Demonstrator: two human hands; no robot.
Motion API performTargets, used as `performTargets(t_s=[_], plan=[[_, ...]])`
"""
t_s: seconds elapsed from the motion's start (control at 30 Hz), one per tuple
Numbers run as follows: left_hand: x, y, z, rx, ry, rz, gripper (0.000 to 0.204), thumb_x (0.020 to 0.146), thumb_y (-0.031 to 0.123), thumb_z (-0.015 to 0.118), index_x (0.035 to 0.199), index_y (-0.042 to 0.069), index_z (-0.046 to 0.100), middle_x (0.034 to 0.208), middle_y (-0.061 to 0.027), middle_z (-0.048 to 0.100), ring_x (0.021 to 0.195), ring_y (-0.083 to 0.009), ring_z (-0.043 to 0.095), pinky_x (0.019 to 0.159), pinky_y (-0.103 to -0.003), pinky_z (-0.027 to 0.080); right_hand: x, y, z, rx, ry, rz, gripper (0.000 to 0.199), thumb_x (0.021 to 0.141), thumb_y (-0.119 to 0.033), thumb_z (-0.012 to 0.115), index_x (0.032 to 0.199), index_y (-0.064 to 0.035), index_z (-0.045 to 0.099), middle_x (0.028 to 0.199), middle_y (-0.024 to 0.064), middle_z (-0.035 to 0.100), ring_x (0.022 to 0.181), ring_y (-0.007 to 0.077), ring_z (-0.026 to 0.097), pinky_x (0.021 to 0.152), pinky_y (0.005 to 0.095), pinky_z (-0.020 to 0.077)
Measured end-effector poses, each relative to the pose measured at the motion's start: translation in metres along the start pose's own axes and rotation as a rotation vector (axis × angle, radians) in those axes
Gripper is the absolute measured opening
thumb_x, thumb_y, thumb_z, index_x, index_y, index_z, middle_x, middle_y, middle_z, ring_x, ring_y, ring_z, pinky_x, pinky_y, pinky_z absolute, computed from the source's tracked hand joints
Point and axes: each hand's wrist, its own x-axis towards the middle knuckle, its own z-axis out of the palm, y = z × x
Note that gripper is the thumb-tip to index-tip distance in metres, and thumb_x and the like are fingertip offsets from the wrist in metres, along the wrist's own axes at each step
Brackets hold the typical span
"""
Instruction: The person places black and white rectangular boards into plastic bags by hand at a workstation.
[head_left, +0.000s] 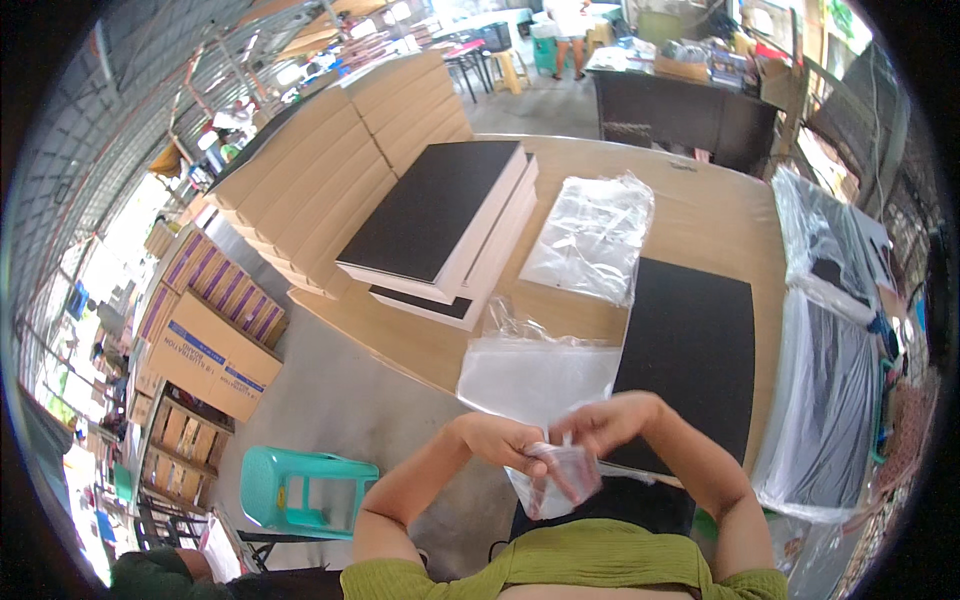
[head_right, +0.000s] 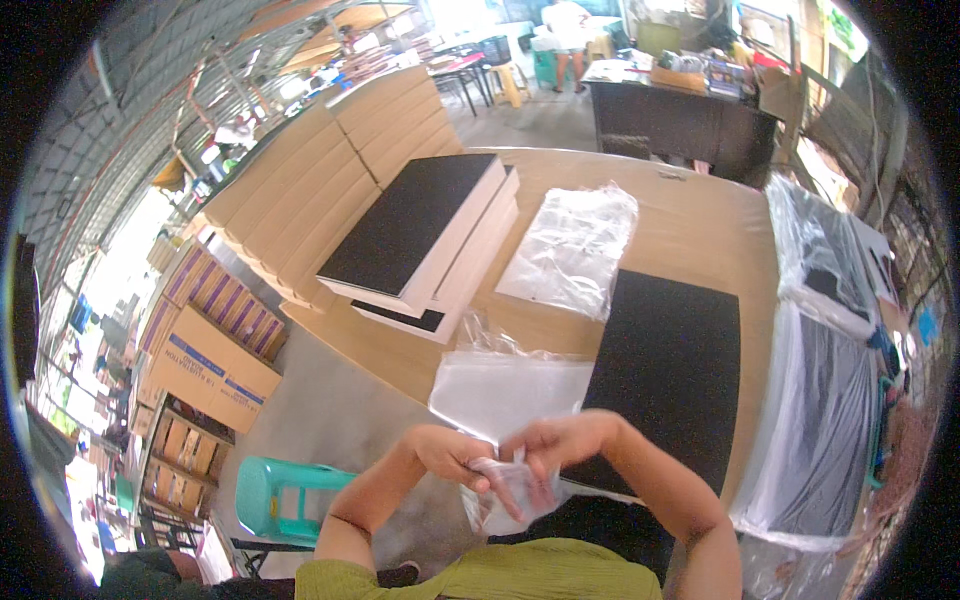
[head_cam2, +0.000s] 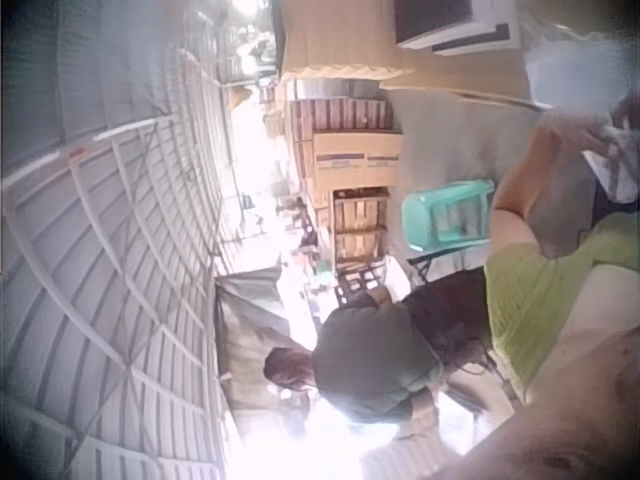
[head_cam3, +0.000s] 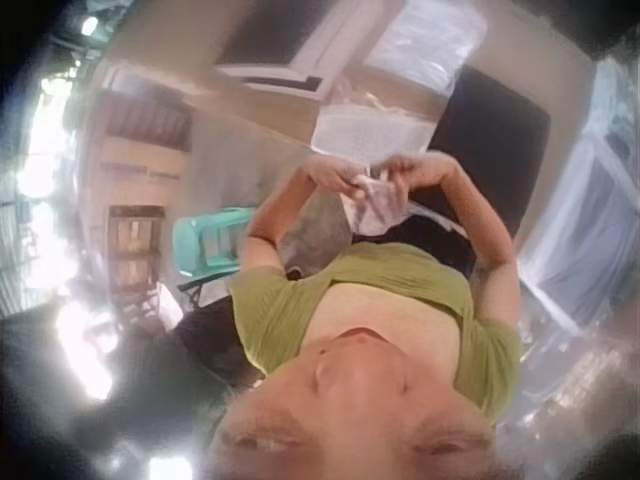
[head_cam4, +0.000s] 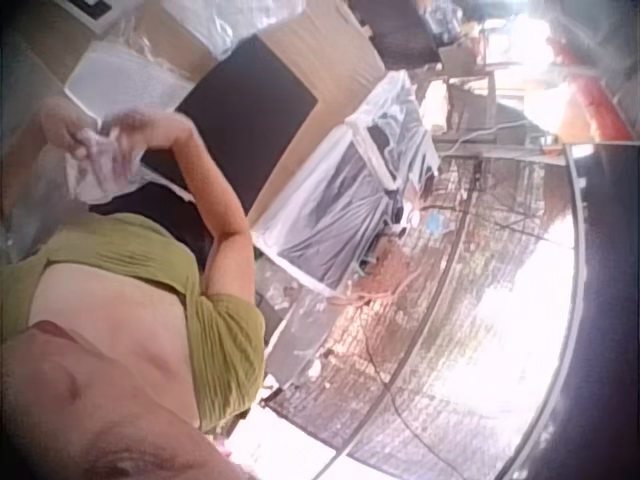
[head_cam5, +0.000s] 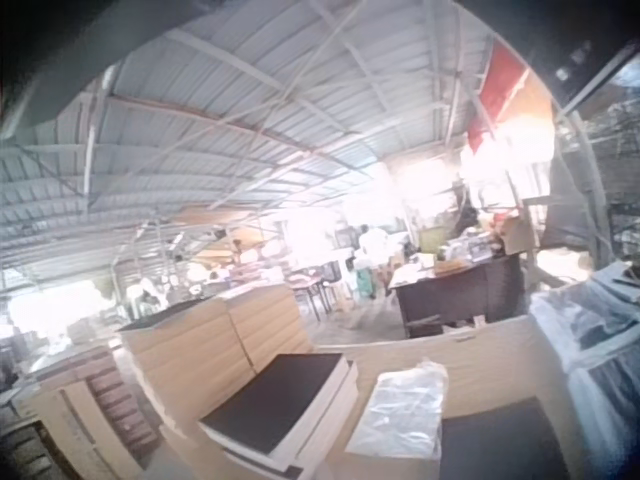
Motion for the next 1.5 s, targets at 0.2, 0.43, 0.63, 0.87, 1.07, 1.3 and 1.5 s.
performTargets(t_s=[0.2, 0.43, 0.63, 0.87, 1.07, 1.3, 1.5], plan=[[-0.011, -0.039, 0.030, -0.719, 0.642, 0.758, 0.035, 0.088, 0.026, 0.067, 0.114, 0.003, 0.062, 0.104, -0.0110, 0.065, 0.097, -0.0174, 0.059, 0.081, -0.034, 0.049, -0.046, -0.002, 0.046, -0.316, -0.681, -0.739, 0.029, 0.090, -0.027, 0.064, 0.095, 0.0016, 0.065, 0.077, 0.0087, 0.065, 0.072, 0.0203, 0.064, 0.066, 0.0389, 0.0520], [0.008, -0.046, 0.019, -0.267, 0.527, 0.596, 0.046, 0.087, 0.029, 0.068, 0.124, 0.005, 0.054, 0.101, -0.0039, 0.064, 0.092, -0.0160, 0.060, 0.077, -0.030, 0.050, -0.127, 0.010, 0.046, -0.466, -0.285, -0.620, 0.023, 0.088, -0.024, 0.065, 0.092, -0.0005, 0.065, 0.076, 0.0097, 0.064, 0.071, 0.0254, 0.063, 0.065, 0.0412, 0.0520], [0.044, -0.057, 0.000, 0.060, 0.689, 0.430, 0.044, 0.090, 0.035, 0.064, 0.120, 0.004, 0.055, 0.094, -0.0001, 0.061, 0.080, -0.0095, 0.057, 0.069, -0.026, 0.049, -0.173, 0.032, 0.061, -0.261, 0.360, -0.631, 0.020, 0.086, -0.021, 0.065, 0.090, -0.0020, 0.064, 0.075, 0.0115, 0.063, 0.071, 0.0292, 0.064, 0.063, 0.0442, 0.0527], [0.026, -0.032, -0.001, -0.591, 0.447, 0.976, 0.043, 0.091, 0.035, 0.061, 0.120, 0.005, 0.054, 0.089, -0.0002, 0.060, 0.072, -0.0089, 0.053, 0.061, -0.025, 0.044, -0.155, 0.057, 0.095, 0.437, 0.863, -0.352, 0.029, 0.076, -0.026, 0.075, 0.083, -0.0003, 0.063, 0.082, 0.0144, 0.068, 0.071, 0.0241, 0.066, 0.060, 0.0376, 0.0537], [0.051, -0.019, -0.017, -0.802, 0.263, 1.163, 0.039, 0.091, 0.032, 0.059, 0.118, 0.005, 0.055, 0.084, 0.0003, 0.059, 0.065, -0.0084, 0.050, 0.055, -0.023, 0.039, -0.165, 0.115, 0.103, 0.372, 0.562, -0.920, 0.023, 0.071, -0.019, 0.073, 0.080, 0.0014, 0.068, 0.084, 0.0163, 0.068, 0.073, 0.0214, 0.063, 0.070, 0.0333, 0.0472], [0.069, -0.078, 0.004, -0.051, 1.084, 0.112, 0.018, 0.081, 0.006, 0.059, 0.096, 0.007, 0.051, 0.083, -0.0042, 0.057, 0.067, -0.0114, 0.050, 0.055, -0.023, 0.039, -0.167, 0.074, 0.163, 0.070, 1.819, -0.698, 0.004, 0.065, -0.001, 0.054, 0.063, -0.0014, 0.057, 0.061, 0.0061, 0.059, 0.048, 0.0121, 0.051, 0.045, 0.0239, 0.0362], [0.124, -0.088, 0.036, 0.340, 1.682, -0.047, 0.035, 0.078, -0.005, 0.055, 0.113, 0.001, 0.056, 0.105, -0.0183, 0.052, 0.089, -0.0235, 0.056, 0.073, -0.032, 0.048, -0.144, 0.070, 0.165, -0.554, 2.506, 0.062, 0.019, 0.072, 0.000, 0.054, 0.088, 0.0048, 0.063, 0.080, 0.0108, 0.051, 0.075, 0.0205, 0.055, 0.062, 0.0291, 0.0424]])
